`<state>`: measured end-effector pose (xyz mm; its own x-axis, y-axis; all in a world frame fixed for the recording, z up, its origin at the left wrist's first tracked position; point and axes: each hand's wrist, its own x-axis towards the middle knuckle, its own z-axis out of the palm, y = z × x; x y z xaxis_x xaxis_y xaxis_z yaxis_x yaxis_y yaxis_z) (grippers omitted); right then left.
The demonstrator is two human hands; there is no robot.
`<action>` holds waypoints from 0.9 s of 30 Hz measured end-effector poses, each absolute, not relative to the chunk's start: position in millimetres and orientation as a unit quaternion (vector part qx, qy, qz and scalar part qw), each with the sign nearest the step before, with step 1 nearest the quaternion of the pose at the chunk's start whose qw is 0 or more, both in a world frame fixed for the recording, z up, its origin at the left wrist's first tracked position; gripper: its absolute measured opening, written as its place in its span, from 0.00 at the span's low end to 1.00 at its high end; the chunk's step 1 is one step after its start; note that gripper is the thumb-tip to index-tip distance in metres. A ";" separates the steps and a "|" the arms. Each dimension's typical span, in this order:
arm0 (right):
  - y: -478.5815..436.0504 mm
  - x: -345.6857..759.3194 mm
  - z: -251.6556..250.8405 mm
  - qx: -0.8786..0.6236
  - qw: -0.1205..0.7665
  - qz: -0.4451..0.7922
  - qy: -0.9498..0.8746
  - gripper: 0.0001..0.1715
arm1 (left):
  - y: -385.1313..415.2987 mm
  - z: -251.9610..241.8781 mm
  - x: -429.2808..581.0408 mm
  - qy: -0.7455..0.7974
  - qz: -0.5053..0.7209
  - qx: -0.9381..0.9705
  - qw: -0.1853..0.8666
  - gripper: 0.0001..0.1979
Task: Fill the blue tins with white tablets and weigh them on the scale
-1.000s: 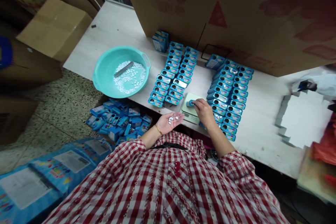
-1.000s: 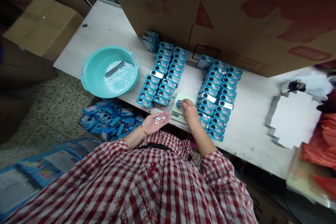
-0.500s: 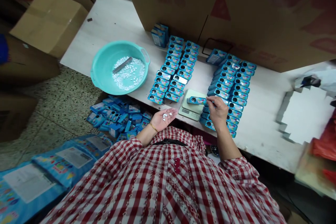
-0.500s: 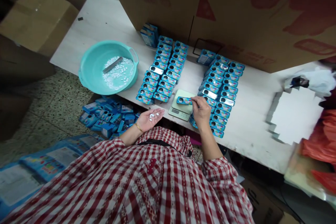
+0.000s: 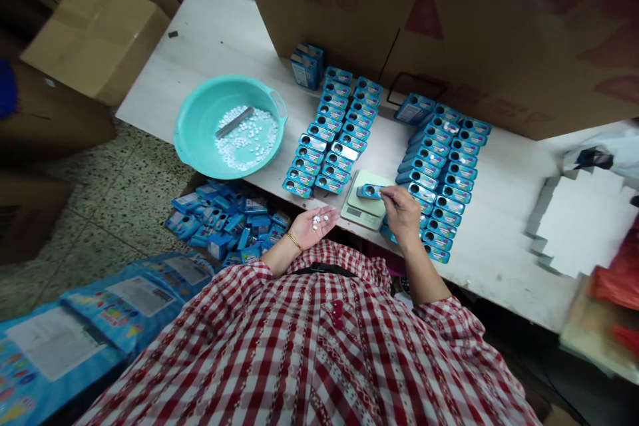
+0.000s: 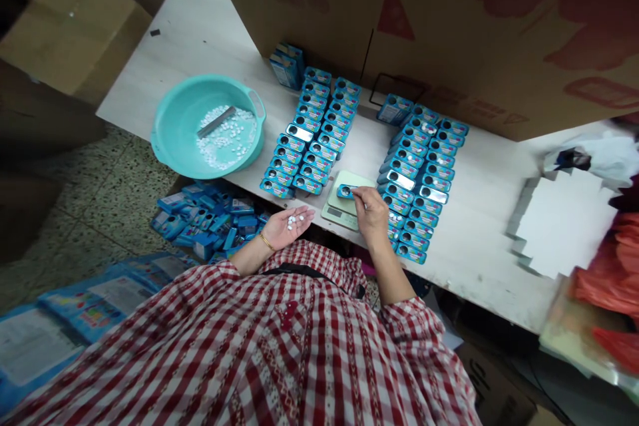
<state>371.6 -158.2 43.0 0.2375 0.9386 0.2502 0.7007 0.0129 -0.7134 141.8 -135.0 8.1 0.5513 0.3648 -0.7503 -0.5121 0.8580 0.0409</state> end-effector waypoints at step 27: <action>-164.7 326.2 93.7 -0.507 -0.001 -0.014 -0.862 0.20 | -114.3 7.6 189.4 0.416 0.293 -0.117 0.853 0.13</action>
